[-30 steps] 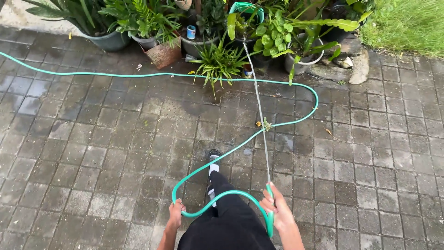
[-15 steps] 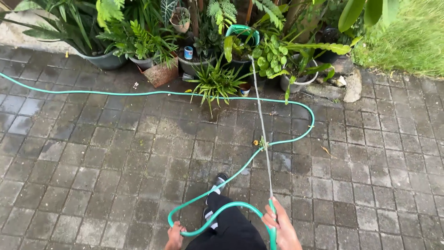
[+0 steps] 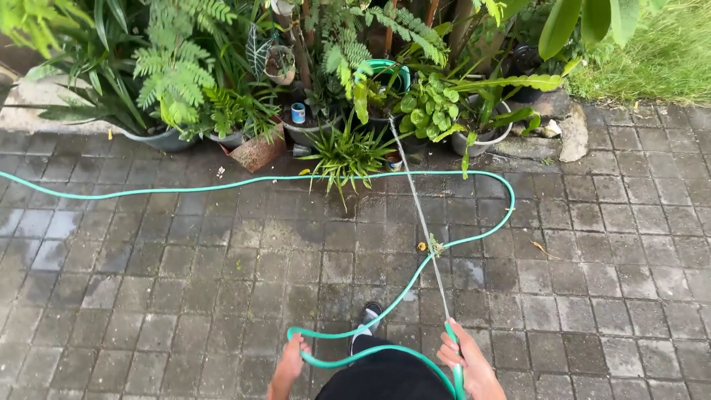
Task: Watering various potted plants in an outdoor garden area using a garden hose.
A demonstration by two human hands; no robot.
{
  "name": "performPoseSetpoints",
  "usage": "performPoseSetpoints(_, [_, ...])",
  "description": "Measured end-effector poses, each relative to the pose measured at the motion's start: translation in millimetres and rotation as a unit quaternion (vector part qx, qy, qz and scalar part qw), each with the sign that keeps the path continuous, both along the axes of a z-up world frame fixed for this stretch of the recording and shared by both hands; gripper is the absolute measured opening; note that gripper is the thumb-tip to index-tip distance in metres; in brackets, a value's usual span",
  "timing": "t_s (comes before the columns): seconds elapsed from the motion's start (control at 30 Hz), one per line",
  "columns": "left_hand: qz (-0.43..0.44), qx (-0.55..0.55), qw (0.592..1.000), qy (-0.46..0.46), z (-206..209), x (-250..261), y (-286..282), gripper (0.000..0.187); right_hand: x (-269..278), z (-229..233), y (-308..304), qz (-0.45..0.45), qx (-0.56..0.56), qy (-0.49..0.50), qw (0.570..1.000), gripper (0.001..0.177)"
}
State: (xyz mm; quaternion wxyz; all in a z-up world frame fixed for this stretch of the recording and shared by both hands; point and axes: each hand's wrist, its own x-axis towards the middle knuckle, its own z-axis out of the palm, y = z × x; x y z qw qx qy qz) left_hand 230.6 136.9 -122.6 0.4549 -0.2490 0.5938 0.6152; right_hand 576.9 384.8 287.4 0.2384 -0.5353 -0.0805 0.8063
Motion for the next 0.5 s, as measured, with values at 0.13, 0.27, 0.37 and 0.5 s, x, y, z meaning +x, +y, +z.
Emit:
performPoseSetpoints(0.13, [-0.143, -0.082, 0.986, 0.024, 22.8, -18.5, 64.1, 0.025, -5.4, -16.5, 20.1, 0.013, 0.011, -0.005, 1.0, 0.026])
performPoseSetpoints(0.27, [-0.114, -0.067, 0.988, 0.083, 16.7, -11.9, 98.7, 0.031, -10.5, -20.0, 28.8, 0.006, 0.013, -0.018, 1.0, 0.028])
performPoseSetpoints(0.37, [-0.11, -0.057, 0.985, 0.122, 29.6, -9.8, 110.9, 0.028, -7.8, -20.7, 28.4, 0.022, 0.032, -0.005, 0.999, 0.029])
performPoseSetpoints(0.5, [-0.123, -0.074, 0.984, 0.106, 43.3, -20.7, 129.1, 0.022, -11.4, -12.8, 29.0, 0.033, 0.052, -0.013, 0.998, 0.038])
